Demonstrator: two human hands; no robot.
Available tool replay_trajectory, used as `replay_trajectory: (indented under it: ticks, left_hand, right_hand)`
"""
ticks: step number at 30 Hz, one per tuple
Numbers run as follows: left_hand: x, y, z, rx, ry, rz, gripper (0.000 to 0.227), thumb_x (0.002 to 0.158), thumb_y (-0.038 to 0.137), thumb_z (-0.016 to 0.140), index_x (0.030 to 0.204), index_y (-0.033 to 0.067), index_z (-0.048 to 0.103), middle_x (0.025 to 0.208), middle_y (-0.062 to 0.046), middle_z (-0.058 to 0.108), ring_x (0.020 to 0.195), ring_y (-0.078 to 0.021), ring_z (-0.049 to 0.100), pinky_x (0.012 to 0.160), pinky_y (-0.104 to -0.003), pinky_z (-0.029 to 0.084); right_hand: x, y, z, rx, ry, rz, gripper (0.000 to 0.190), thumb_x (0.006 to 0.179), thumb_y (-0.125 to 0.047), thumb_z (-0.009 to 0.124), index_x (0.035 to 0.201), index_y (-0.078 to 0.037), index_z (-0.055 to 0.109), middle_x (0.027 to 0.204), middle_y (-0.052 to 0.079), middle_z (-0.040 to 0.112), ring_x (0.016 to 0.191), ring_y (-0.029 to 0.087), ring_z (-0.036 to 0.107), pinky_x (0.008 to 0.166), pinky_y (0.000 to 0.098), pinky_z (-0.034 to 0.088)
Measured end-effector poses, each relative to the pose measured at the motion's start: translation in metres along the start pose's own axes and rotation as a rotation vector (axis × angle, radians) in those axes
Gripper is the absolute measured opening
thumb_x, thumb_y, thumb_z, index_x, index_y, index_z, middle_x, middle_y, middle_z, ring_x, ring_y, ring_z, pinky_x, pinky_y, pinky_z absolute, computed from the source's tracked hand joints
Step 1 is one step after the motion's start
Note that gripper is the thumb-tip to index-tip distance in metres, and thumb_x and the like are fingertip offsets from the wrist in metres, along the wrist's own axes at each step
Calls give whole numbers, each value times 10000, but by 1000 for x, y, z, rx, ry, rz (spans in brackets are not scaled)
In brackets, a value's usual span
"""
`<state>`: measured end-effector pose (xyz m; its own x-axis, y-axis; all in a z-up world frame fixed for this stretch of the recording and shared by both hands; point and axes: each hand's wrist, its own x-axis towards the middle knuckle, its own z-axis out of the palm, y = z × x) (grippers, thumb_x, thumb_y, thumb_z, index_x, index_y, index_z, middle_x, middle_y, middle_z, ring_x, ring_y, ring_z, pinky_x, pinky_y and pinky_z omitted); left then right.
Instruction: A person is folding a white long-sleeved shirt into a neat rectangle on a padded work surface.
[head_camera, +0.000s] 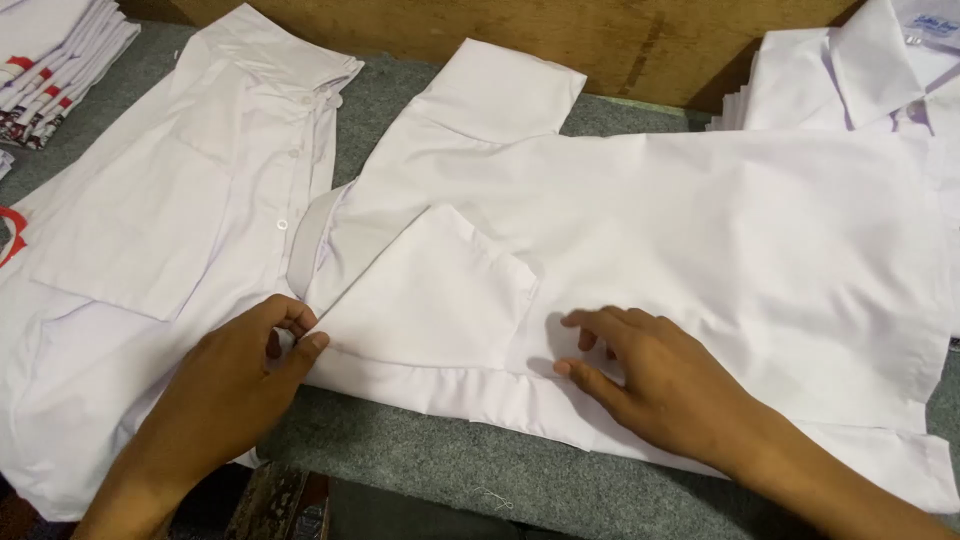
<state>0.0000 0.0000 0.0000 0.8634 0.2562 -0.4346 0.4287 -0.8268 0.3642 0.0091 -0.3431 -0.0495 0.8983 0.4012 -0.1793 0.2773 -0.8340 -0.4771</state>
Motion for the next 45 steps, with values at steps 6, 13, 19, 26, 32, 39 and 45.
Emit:
replay_trajectory:
  ticks: [6,13,19,26,32,39,45]
  left_hand:
    - [13,-24,15,-202,31,103,139,1019,313,557,1036,175,563,709,-23,679,679,-201,556,714,-338,435]
    - [17,-30,18,-377,76,54,213,990,290,632,1166,189,568,664,-42,660,559,-192,418,614,-338,356]
    - [15,-23,9,-151,24,45,467,903,455,624,1351,336,564,778,33,786,546,-193,528,650,-335,421]
    - [25,-30,18,-205,160,105,253,990,325,578,1225,233,586,877,13,747,752,-209,646,733,-379,474]
    - [35,-50,34,-334,235,311,342,907,316,676,1229,203,644,1012,-1,706,914,-170,655,837,-329,521]
    - [43,-69,54,-429,416,521,190,951,173,709,1132,124,678,917,-10,600,640,-86,425,511,-231,313]
    - [38,-55,46,-275,402,411,211,966,264,654,1137,146,687,903,-37,745,862,-162,739,856,-325,546]
  right_hand:
    - [65,-31,-17,64,-27,190,449,976,-514,485,1263,-197,620,1094,-9,686,828,249,644,772,406,468]
    - [100,-41,-22,207,-74,282,295,1027,-416,551,1062,-130,614,912,48,687,760,202,572,695,349,419]
    - [110,-16,-5,234,100,135,177,1078,-256,550,1008,-118,463,702,86,578,630,255,455,615,395,348]
    - [71,-18,-5,-59,204,-19,374,1009,-387,585,1218,-117,432,1043,66,710,681,340,667,542,493,491]
    - [13,-19,-5,-77,-66,53,552,908,-673,560,1214,-219,623,1089,-14,726,979,232,694,835,413,540]
    - [2,0,31,-8,-13,-60,380,1000,-535,590,977,-158,552,831,47,700,797,296,656,761,412,507]
    - [9,14,39,-282,12,27,417,999,-635,524,1041,-227,451,645,8,703,574,325,664,470,487,455]
